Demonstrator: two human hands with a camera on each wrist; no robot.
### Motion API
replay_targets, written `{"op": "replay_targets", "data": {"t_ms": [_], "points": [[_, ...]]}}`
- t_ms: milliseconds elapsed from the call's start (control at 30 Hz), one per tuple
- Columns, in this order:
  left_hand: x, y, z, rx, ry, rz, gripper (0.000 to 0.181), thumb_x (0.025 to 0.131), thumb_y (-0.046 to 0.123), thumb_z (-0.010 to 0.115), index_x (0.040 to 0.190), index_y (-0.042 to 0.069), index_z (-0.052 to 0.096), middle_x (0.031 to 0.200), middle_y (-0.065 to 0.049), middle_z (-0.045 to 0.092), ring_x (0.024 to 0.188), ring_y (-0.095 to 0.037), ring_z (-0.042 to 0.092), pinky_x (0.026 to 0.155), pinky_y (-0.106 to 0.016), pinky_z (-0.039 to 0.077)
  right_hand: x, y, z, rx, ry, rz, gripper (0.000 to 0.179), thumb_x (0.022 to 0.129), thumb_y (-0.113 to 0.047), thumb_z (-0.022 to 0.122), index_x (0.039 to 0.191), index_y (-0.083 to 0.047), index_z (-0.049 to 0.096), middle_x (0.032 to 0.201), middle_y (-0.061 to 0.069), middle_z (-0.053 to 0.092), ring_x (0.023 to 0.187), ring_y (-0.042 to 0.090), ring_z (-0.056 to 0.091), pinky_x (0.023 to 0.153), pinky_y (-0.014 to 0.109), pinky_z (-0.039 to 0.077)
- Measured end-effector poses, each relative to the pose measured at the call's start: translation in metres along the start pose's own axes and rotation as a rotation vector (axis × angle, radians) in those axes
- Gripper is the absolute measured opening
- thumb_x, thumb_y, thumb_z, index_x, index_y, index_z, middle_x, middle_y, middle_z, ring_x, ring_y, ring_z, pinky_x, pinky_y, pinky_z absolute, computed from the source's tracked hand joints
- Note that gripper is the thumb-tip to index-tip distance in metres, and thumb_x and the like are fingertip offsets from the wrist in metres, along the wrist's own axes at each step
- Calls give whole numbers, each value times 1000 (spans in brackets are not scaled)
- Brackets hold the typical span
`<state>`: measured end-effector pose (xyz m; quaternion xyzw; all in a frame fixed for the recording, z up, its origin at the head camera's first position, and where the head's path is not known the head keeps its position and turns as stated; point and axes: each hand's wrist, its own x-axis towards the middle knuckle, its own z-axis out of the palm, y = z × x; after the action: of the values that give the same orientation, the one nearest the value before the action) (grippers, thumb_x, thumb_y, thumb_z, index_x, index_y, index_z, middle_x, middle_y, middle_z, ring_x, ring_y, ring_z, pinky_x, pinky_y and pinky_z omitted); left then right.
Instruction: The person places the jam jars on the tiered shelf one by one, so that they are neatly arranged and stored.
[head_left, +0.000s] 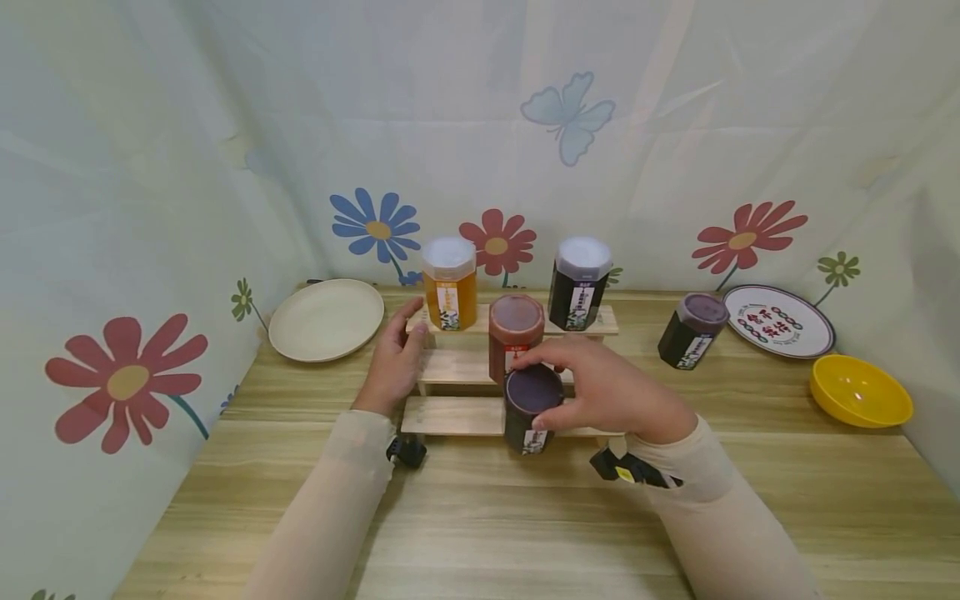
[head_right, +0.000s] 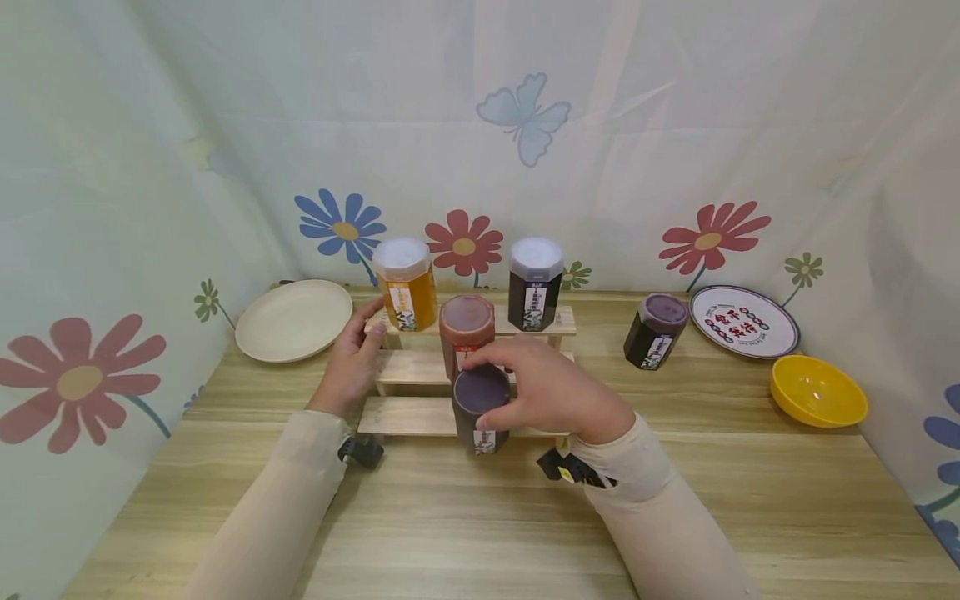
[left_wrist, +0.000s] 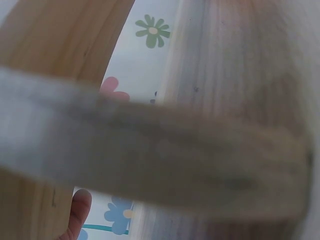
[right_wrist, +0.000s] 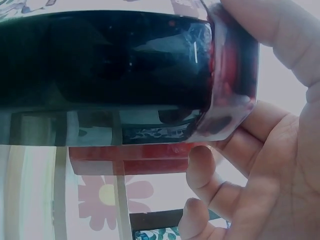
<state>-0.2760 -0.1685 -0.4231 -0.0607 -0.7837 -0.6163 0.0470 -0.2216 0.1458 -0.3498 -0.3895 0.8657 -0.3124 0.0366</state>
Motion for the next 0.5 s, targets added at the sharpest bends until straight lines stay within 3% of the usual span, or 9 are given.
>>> {"op": "replay_targets", "data": {"t_ms": [233,500], "points": [[0,1,0,6,7,6,51,115,19,45,165,13,37,171,-8,33,138,-31,47,114,-50,40,3,-4,3,6,1,-10,63,78,-27,96,135,-18,70,136,1,68,122,22,60,100,47,54],[0,0,0,1,5,11,52,114,19,46,165,11,36,171,-9,32,144,-32,44,118,-51,38,2,-8,5,-38,12,23,63,79,-30,95,135,-18,70,137,3,68,123,24,60,102,49,51]]}}
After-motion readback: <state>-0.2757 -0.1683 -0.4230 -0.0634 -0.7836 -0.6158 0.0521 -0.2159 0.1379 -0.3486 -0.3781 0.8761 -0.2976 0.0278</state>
